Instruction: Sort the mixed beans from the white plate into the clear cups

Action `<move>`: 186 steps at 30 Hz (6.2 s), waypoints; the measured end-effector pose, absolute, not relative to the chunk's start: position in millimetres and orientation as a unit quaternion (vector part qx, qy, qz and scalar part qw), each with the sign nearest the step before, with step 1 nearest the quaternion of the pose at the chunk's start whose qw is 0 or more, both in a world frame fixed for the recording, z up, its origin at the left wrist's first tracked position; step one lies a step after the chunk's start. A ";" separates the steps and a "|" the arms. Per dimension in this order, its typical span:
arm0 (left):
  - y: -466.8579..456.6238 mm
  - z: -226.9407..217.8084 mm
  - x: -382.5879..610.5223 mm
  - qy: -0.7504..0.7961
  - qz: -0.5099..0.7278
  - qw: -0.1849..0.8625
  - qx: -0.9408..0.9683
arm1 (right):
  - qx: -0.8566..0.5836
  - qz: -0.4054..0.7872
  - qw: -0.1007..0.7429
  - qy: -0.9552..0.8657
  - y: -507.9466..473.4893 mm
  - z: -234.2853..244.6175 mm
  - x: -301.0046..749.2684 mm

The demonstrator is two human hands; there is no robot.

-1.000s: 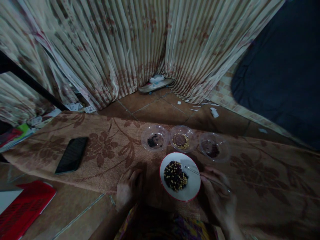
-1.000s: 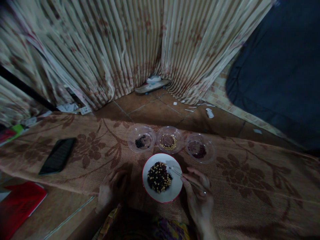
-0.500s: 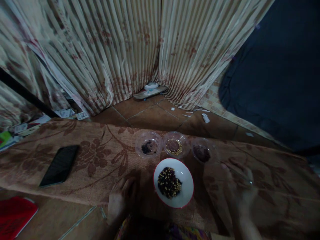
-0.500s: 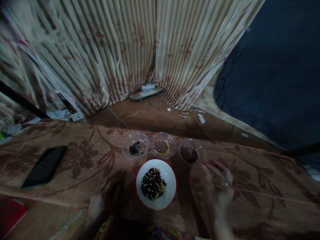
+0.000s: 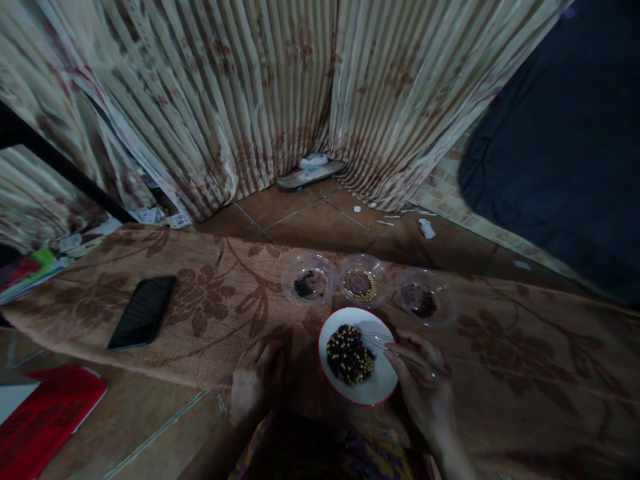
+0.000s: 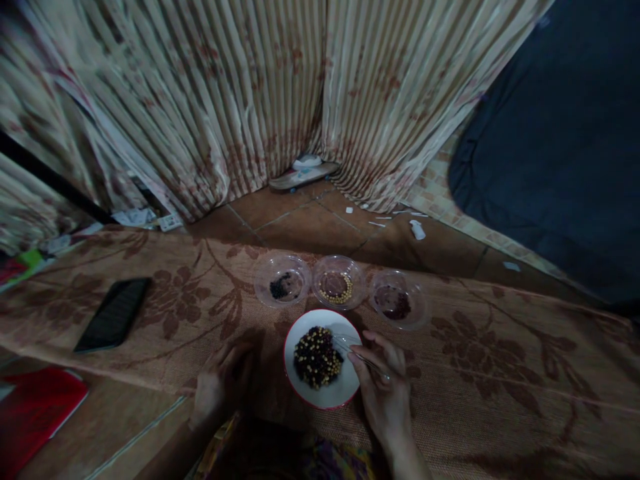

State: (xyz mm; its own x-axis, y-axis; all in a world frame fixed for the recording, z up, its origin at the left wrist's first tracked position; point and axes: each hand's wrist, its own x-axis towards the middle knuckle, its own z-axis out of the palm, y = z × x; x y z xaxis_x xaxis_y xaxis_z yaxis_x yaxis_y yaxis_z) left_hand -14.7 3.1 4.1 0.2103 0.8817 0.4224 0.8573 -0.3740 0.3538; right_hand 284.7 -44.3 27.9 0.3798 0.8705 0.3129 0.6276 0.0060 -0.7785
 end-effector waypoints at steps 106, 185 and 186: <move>1.1 1.4 -16.6 0.556 0.286 0.047 0.779 | -0.669 0.105 0.459 -0.575 -45.9 29.1 282.3; 0.5 0.5 -17.1 0.559 0.280 0.040 0.779 | -0.659 0.064 0.451 -0.599 -40.8 22.1 277.9; 0.5 0.9 -16.9 0.561 0.279 0.039 0.778 | -0.655 0.059 0.454 -0.601 -40.5 25.5 278.5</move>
